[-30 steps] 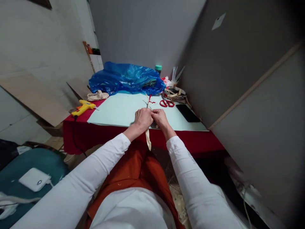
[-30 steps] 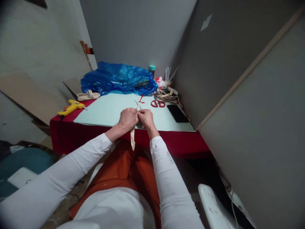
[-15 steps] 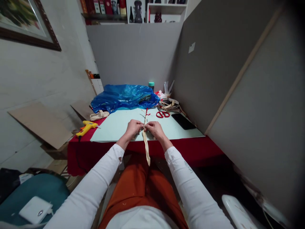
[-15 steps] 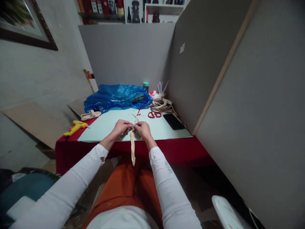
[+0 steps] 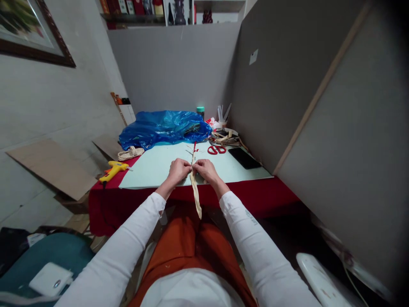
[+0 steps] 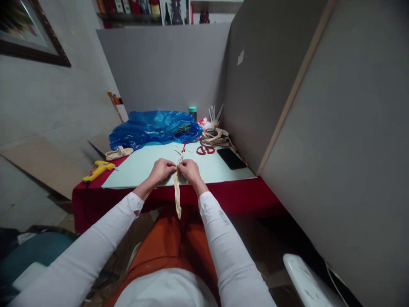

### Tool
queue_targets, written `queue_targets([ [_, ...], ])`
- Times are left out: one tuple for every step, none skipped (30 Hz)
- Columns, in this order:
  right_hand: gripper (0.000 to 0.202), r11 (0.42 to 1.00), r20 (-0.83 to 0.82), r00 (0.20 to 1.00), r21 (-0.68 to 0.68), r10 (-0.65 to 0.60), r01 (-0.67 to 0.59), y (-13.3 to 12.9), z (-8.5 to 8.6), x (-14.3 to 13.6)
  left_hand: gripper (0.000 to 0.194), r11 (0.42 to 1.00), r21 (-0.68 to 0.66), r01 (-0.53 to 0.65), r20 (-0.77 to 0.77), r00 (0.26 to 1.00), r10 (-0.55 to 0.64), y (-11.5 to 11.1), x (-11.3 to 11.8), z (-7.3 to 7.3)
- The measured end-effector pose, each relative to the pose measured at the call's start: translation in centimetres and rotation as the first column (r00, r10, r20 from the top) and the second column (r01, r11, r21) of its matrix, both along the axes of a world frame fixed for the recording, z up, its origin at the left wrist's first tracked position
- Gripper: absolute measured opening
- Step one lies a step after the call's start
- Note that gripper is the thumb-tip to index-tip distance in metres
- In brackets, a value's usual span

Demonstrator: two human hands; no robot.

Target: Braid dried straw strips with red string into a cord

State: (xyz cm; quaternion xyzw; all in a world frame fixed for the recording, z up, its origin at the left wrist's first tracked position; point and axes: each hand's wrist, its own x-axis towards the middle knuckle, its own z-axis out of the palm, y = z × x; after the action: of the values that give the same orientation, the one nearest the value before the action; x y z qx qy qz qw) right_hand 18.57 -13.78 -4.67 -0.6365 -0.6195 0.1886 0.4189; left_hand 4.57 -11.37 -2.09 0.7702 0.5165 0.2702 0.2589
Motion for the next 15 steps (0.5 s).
queue_targets([
  [0.022,1.000,-0.001,1.000,-0.002,0.003,-0.003,0.1,-0.1,0.0,0.018,1.000,0.022,-0.005,-0.031,1.000,0.006,0.0,0.0,0.2],
  [0.023,1.000,-0.002,1.000,-0.002,0.008,-0.008,0.1,-0.2,0.1,0.017,0.999,0.038,-0.008,-0.060,0.998,0.010,0.1,0.0,0.3],
  [0.023,1.000,-0.003,1.000,-0.001,0.013,-0.013,0.2,-0.2,0.1,0.017,0.999,0.049,-0.008,-0.088,0.996,0.012,0.2,0.0,0.5],
  [0.023,1.000,-0.004,1.000,0.001,0.016,-0.016,0.2,-0.3,0.1,0.017,0.998,0.055,-0.005,-0.114,0.993,0.011,0.3,0.0,0.6],
  [0.022,1.000,-0.005,1.000,0.006,0.017,-0.017,0.2,-0.4,0.1,0.018,0.998,0.059,-0.002,-0.137,0.990,0.010,0.4,0.1,0.8],
  [0.021,1.000,-0.007,1.000,0.012,0.016,-0.016,0.2,-0.4,0.0,0.018,0.998,0.066,-0.002,-0.159,0.987,0.012,0.4,0.1,0.9],
  [0.021,1.000,-0.012,1.000,0.018,0.012,-0.012,0.2,-0.4,0.0,0.018,0.997,0.077,-0.008,-0.180,0.984,0.021,0.4,0.2,1.0],
  [0.020,1.000,-0.018,1.000,0.024,0.006,-0.006,0.2,-0.5,0.0,0.019,0.995,0.093,-0.020,-0.198,0.979,0.038,0.3,0.4,1.0],
  [0.019,1.000,-0.027,1.000,0.030,-0.002,0.002,0.2,-0.5,-0.1,0.020,0.993,0.115,-0.036,-0.215,0.975,0.060,0.0,0.6,1.1],
  [0.019,0.999,-0.039,0.999,0.036,-0.011,0.013,0.1,-0.5,-0.1,0.021,0.989,0.140,-0.056,-0.230,0.969,0.087,-0.3,0.9,1.0],
  [0.018,0.999,-0.054,0.998,0.041,-0.021,0.023,0.1,-0.5,-0.1,0.023,0.983,0.168,-0.074,-0.240,0.964,0.114,-0.8,1.2,0.9],
  [0.018,0.999,-0.071,0.997,0.046,-0.027,0.030,0.1,-0.4,-0.1,0.026,0.977,0.196,-0.088,-0.246,0.960,0.136,-1.3,1.6,0.8],
  [0.017,0.998,-0.092,0.995,0.048,-0.026,0.031,0.1,-0.4,0.0,0.029,0.970,0.222,-0.096,-0.250,0.956,0.152,-1.9,2.0,0.6],
  [0.017,0.999,-0.115,0.993,0.047,-0.018,0.023,0.1,-0.3,0.1,0.031,0.965,0.242,-0.097,-0.252,0.955,0.159,-2.5,2.4,0.4],
  [0.017,0.999,-0.142,0.990,0.043,0.000,0.006,0.1,-0.2,0.2,0.032,0.962,0.256,-0.094,-0.253,0.954,0.161,-3.2,2.7,0.2],
])
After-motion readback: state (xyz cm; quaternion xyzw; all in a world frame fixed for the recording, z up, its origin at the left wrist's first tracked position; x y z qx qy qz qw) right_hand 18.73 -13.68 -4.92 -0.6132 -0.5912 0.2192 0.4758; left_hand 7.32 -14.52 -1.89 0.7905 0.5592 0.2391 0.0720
